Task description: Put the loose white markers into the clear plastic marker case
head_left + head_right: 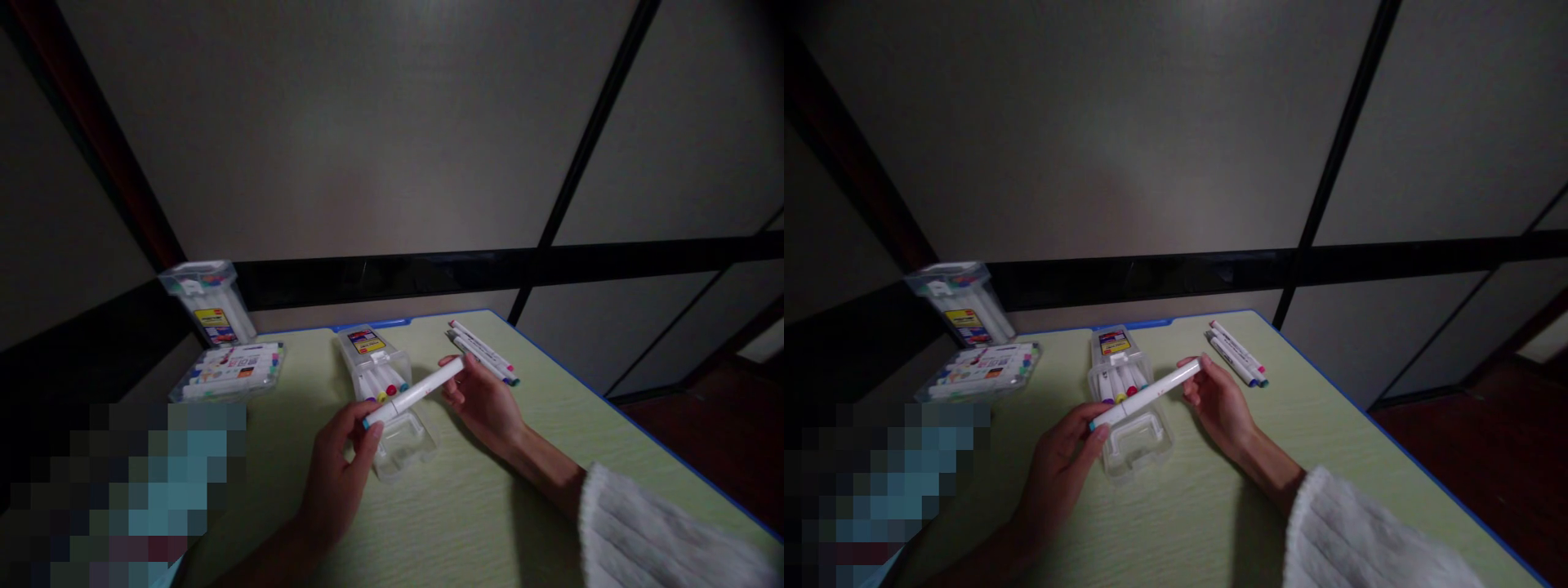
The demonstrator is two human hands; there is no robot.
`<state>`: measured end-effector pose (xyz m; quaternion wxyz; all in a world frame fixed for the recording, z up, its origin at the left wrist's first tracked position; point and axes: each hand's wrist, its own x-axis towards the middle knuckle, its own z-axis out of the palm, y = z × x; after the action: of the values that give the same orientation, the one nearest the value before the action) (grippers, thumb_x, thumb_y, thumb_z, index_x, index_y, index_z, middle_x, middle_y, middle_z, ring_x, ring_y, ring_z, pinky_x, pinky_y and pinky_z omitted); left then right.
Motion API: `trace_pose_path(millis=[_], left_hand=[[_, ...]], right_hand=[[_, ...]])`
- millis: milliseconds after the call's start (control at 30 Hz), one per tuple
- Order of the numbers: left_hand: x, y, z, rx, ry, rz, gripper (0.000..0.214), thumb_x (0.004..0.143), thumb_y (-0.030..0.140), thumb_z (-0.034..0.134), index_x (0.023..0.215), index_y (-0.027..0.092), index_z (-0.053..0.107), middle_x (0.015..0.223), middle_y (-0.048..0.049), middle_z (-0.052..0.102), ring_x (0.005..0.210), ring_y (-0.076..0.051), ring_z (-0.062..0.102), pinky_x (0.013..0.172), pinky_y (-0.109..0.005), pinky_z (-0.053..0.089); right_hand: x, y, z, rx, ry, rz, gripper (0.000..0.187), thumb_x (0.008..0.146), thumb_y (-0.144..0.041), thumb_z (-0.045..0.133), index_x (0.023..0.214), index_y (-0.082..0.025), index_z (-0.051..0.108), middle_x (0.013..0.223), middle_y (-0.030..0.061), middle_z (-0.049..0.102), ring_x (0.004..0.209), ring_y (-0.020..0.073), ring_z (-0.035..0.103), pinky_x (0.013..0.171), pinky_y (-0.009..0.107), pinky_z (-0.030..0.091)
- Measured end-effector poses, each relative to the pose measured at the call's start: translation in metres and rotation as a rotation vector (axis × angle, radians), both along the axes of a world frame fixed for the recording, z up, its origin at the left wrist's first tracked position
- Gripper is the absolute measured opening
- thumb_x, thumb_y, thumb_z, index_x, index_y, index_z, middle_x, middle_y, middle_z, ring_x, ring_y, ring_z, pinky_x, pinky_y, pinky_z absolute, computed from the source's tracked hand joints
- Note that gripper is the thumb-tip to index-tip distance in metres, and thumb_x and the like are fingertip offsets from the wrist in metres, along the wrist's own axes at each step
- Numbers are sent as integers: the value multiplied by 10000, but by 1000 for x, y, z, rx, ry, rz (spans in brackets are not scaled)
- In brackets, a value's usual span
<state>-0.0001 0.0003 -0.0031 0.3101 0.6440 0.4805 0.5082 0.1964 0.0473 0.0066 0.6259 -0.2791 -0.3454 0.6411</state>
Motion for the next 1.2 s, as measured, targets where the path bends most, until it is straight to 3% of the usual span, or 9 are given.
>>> trace_pose_path(millis=[200, 467, 633, 833, 1033, 1200], left_hand=[[0, 0, 0, -36, -46, -10, 212, 789, 293, 521, 912, 155, 625, 719, -25, 634, 643, -148, 557, 578, -229, 435], [1, 0, 2, -31, -95, -34, 204, 812, 301, 486, 880, 152, 608, 542, 35, 528, 515, -111, 483, 508, -200, 384], [2, 0, 7, -6, -47, -24, 240, 824, 315, 433, 684, 159, 551, 491, 49, 450, 481, -103, 444, 484, -197, 342], [3, -3, 10, -22, -3, 21, 403, 824, 396, 355, 471, 202, 358, 437, 51, 372, 421, -98, 384, 446, -214, 305], [4, -3, 10, -74, -8, 57, 404, 820, 418, 326, 475, 211, 364, 413, 61, 338, 388, -97, 352, 420, -222, 282], [3, -2, 10, -3, 9, 38, 382, 828, 380, 336, 485, 210, 349, 449, 50, 367, 427, -101, 381, 445, -219, 297]], right_hand=[[0, 1, -2, 18, -5, 4, 268, 708, -424, 627, 724, -161, 677, 432, -38, 459, 402, 66, 326, 403, 207, 264], [1, -1, 1, -4, 36, 31, 302, 716, -459, 596, 691, -171, 681, 386, -33, 445, 383, 81, 296, 403, 223, 267], [3, -1, 1, -14, 74, 88, 305, 750, -431, 565, 729, -151, 684, 378, -31, 464, 401, 87, 362, 462, 225, 340], [3, -4, 4, 21, 101, 172, 297, 789, -408, 527, 781, -157, 686, 375, -34, 475, 403, 92, 369, 493, 236, 363], [5, -6, 5, 11, 109, 186, 305, 781, -415, 534, 774, -155, 694, 390, -26, 510, 420, 91, 436, 524, 229, 396], [2, -9, 4, 33, 147, 137, 269, 762, -372, 558, 730, -144, 696, 382, -21, 515, 411, 84, 436, 501, 214, 393]])
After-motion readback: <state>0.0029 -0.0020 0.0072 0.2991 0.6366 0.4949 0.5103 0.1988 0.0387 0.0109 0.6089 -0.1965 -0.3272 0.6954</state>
